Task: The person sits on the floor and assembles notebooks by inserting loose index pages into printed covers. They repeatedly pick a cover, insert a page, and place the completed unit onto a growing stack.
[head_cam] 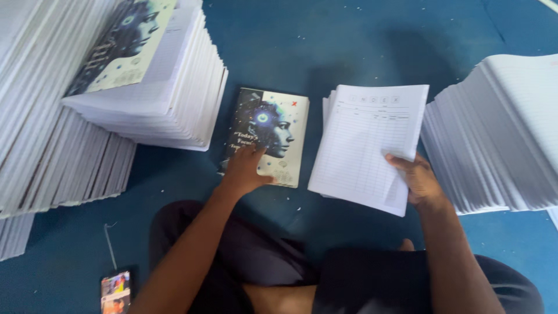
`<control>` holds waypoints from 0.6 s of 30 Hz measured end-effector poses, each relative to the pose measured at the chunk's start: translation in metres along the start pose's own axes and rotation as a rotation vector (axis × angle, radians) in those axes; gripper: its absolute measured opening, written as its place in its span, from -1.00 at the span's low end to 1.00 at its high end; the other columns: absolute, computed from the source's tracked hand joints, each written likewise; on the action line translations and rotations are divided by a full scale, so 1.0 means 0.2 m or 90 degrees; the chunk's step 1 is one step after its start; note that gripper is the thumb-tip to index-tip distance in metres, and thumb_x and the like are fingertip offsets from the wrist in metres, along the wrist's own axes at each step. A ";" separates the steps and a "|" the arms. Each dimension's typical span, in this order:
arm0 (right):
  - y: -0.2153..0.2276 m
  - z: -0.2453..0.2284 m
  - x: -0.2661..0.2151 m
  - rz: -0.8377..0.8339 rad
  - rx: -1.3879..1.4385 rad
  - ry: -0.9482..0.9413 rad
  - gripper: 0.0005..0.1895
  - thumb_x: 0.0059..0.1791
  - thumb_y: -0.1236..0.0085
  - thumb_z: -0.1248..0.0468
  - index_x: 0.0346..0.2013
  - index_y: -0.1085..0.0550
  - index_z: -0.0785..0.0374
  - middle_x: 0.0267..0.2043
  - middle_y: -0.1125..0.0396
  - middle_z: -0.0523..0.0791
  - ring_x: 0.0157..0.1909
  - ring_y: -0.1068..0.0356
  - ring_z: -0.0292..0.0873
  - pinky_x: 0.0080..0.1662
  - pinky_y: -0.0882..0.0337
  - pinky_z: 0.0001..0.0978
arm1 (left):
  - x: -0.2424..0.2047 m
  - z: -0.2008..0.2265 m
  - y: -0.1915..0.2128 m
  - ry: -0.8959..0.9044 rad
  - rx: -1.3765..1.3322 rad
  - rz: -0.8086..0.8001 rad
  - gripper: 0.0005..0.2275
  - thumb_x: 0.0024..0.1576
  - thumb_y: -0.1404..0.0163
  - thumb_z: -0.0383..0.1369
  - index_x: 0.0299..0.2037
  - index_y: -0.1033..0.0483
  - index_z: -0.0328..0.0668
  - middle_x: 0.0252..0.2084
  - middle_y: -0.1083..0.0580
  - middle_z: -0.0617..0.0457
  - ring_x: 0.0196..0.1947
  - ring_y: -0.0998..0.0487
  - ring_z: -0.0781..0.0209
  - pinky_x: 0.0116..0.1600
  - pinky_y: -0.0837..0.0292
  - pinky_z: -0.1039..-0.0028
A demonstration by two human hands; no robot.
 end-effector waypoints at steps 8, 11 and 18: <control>-0.01 -0.01 -0.06 0.015 -0.009 -0.017 -0.21 -0.08 -0.09 0.23 0.38 -0.12 0.51 0.16 -0.30 0.34 0.19 -0.39 0.29 0.15 -0.42 0.14 | -0.08 0.06 -0.06 0.116 0.136 -0.235 0.08 -0.33 -0.47 -0.10 0.46 -0.05 0.12 0.52 0.05 -0.18 0.52 0.13 -0.22 0.39 0.02 -0.26; -0.02 -0.01 -0.08 0.033 -0.042 -0.032 -0.20 -0.08 -0.09 0.21 0.39 -0.11 0.47 0.15 -0.30 0.34 0.18 -0.40 0.28 0.14 -0.43 0.15 | -0.07 0.04 -0.08 0.096 0.137 -0.194 -0.07 -0.25 -0.42 -0.22 0.41 -0.17 0.10 0.50 -0.04 -0.14 0.50 0.03 -0.16 0.38 -0.07 -0.20; -0.03 -0.02 -0.09 0.021 -0.049 -0.036 -0.19 -0.08 -0.08 0.19 0.39 -0.08 0.49 0.14 -0.28 0.37 0.17 -0.40 0.30 0.10 -0.46 0.17 | -0.06 0.02 -0.09 0.010 0.120 -0.035 -0.41 -0.09 -0.23 -0.43 0.23 -0.43 -0.01 0.37 -0.23 -0.12 0.40 -0.15 -0.10 0.33 -0.17 -0.01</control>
Point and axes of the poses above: each hand's wrist, its own x-axis towards the middle knuckle, its own y-axis out of the back of the hand, z = x × y, the point moved 7 cm from there along x, towards the middle knuckle
